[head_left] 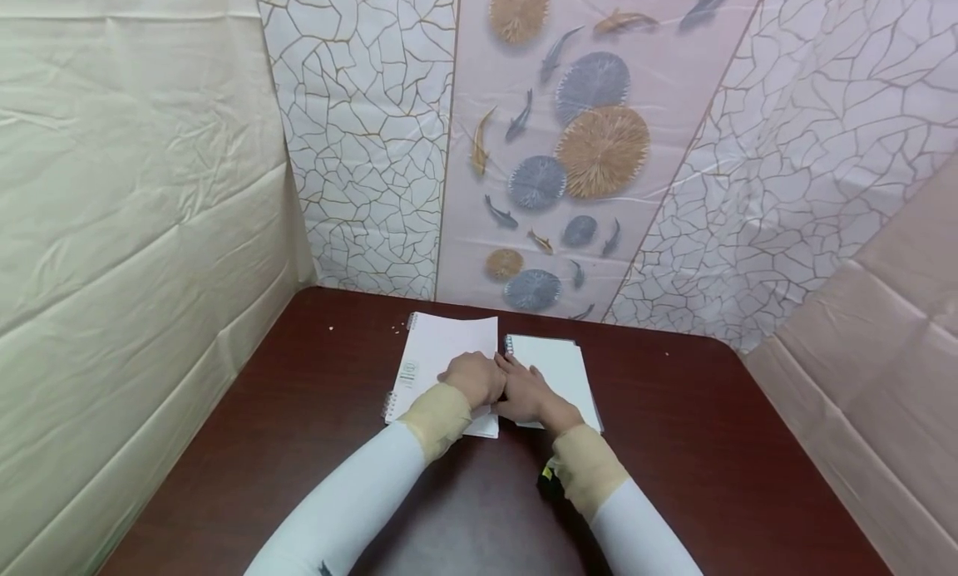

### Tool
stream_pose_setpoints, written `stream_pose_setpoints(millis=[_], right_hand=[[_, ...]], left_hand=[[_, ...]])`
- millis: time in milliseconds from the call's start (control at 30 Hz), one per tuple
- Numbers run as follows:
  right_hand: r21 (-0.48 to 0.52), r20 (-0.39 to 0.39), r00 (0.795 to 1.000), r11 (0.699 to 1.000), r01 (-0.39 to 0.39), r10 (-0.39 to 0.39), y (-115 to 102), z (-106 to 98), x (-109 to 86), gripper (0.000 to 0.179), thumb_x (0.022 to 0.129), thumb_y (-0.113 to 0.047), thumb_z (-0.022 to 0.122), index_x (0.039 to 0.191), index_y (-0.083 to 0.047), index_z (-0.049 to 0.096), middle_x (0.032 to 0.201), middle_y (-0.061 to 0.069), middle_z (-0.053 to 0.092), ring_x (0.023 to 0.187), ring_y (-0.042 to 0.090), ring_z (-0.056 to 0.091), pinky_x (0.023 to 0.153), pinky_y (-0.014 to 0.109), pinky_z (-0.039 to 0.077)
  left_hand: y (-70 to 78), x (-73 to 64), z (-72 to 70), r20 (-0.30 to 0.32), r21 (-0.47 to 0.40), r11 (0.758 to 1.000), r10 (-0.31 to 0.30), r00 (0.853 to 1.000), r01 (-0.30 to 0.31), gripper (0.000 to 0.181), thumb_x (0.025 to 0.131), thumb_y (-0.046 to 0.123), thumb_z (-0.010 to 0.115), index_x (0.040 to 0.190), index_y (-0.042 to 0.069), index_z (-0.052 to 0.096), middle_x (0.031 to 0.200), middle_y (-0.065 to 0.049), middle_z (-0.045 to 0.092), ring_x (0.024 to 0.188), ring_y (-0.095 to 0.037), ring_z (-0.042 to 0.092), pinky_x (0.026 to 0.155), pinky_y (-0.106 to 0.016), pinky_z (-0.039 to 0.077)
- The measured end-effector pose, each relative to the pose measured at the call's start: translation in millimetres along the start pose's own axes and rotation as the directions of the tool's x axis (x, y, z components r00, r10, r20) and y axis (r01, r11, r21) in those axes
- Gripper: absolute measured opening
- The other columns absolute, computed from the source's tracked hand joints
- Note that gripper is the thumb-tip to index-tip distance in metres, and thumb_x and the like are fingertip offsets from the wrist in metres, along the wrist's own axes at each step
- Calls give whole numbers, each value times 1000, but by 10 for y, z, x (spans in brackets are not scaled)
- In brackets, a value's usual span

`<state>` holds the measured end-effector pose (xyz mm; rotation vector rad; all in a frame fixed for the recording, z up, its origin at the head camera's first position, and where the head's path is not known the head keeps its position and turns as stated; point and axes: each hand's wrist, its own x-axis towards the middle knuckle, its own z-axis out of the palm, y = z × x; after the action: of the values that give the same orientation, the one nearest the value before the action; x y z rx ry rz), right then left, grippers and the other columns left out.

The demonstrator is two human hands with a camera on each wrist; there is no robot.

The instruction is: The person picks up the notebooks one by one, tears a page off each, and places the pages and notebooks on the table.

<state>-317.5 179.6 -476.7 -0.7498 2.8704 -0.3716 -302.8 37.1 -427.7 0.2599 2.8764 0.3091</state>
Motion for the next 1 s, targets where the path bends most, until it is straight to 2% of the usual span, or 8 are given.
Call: stream_pose_setpoints(millis=[100,200,267,367,600,700,867,1000], right_hand=[[-15,8,1000,1000,11,-11,-11,10,-5,79,98,-35,73,164,-8,40,173,18,26,160,42,18,121,73,21],[-35,-3,1000,999,19,-20,-23,19,2,79,98,-40,73,164,-11,41,174,14,27,159,43,20,119,75,23],[-52,0,1000,998,16,-16,-36,18,8,81,99,-47,72,165,-14,39,174,11,26,160,42,20,118,75,24],[-76,12,1000,997,3,-2,-68,-6,20,86,99,-59,68,167,-18,37,174,11,26,159,42,21,118,76,23],[-117,53,998,993,-26,33,-99,-57,39,94,100,-66,62,165,-4,35,173,18,26,159,41,23,121,73,21],[-115,62,997,993,-31,38,-99,-63,46,94,99,-66,62,164,-3,37,172,19,27,159,41,23,121,71,21],[-92,80,996,995,-31,39,-108,-81,53,94,100,-66,62,165,-3,35,173,19,24,160,40,20,123,70,18],[-81,91,995,996,-30,37,-109,-95,47,94,100,-65,62,165,-2,35,173,19,23,161,39,20,124,69,18]], left_hand=[[-7,-14,-7,-31,79,995,58,998,-55,41,102,26,60,138,10,72,128,-12,73,116,-33,70,89,-57,61],[-11,-48,-63,-48,184,976,128,991,-117,35,101,24,66,132,13,76,119,-7,76,105,-26,72,82,-43,63],[-9,-78,-150,-61,240,960,164,985,-145,30,101,23,69,128,14,78,116,-6,77,100,-23,73,79,-39,64],[-5,-176,-367,-92,260,955,168,982,-139,23,103,22,70,119,11,80,112,-8,78,96,-24,75,76,-39,64],[-145,-421,-887,-238,186,981,105,966,-61,19,104,13,64,104,3,80,103,-13,77,91,-28,76,74,-43,65],[-268,-504,-1074,-262,134,991,55,963,-20,18,104,9,62,100,2,78,102,-14,77,91,-28,76,75,-44,65],[-620,-615,-1293,-278,70,997,-4,961,24,22,102,2,56,90,1,74,100,-16,77,89,-27,75,75,-45,64],[-967,-692,-1373,-311,15,997,-72,948,80,26,101,-1,51,87,-2,72,100,-21,76,87,-32,75,70,-46,64]])
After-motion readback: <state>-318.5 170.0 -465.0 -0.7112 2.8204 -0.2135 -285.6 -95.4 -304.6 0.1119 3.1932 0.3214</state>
